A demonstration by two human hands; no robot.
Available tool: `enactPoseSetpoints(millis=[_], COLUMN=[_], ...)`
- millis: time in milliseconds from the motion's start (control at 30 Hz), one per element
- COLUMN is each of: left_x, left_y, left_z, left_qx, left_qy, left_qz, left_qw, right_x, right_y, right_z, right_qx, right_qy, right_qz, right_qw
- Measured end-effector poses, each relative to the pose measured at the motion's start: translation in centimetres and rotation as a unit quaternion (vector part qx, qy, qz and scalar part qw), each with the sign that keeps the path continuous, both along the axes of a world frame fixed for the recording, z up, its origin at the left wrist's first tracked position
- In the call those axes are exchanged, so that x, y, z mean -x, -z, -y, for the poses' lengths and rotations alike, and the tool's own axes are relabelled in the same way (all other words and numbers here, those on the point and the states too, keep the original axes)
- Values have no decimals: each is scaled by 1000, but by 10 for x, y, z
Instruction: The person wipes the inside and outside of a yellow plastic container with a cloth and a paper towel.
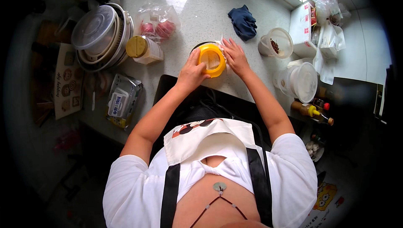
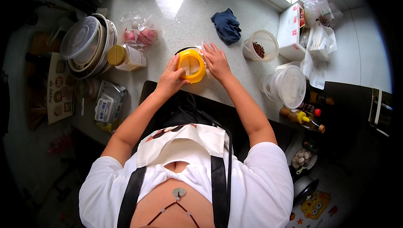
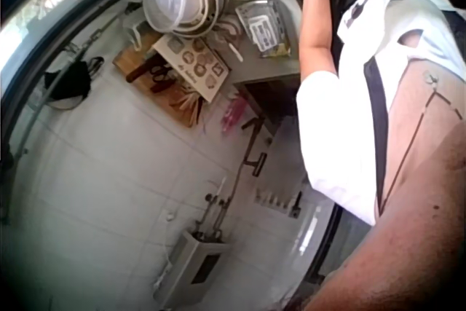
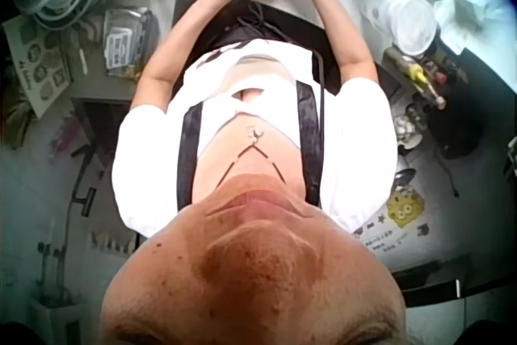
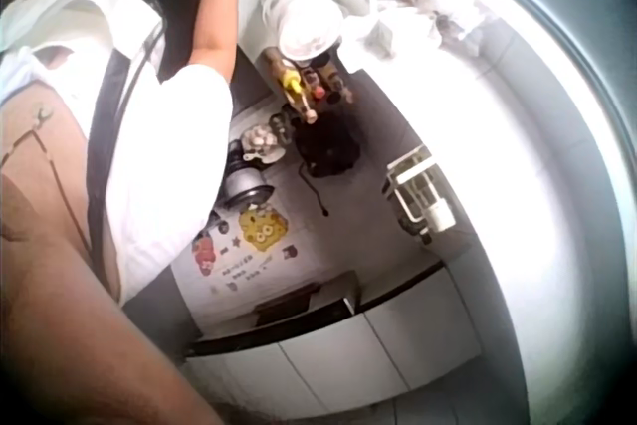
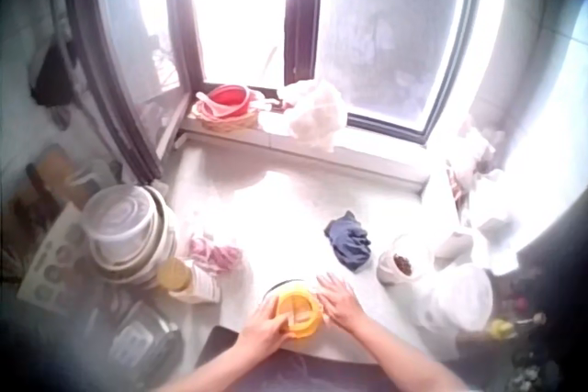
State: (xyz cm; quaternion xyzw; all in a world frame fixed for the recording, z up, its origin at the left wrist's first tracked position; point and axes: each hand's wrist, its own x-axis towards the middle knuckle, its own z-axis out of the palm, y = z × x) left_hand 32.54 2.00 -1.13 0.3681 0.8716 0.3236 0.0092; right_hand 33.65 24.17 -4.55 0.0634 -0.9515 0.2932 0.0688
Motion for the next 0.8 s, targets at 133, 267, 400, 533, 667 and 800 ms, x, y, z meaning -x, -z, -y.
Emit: enactPoseSetpoints(millis=[133,267,400,533,667,800], left_x=[2,15,26,22,5,3], left_y=[0,6,8,5,24,46], left_z=[-1,4,10,11,19,25], left_qx=[-6,-56,-53,-90,-223,-309], left_qy=[6,54,91,69,-105,-251], left_qz=[9,25,49,116,238,406], left_qw=[1000,997,993,987,940,822], right_x=[-6,-6,-8,-15,-19,-7], right_y=[12,23,8,16,21,16], right_z=[9,11,-5,-20,-21,-11], right_qx=[258,624,670,609,540,479], right_qy=[96,213,291,343,319,255], right_qz=[94,119,32,62,167,164], right_qw=[957,742,682,712,761,823])
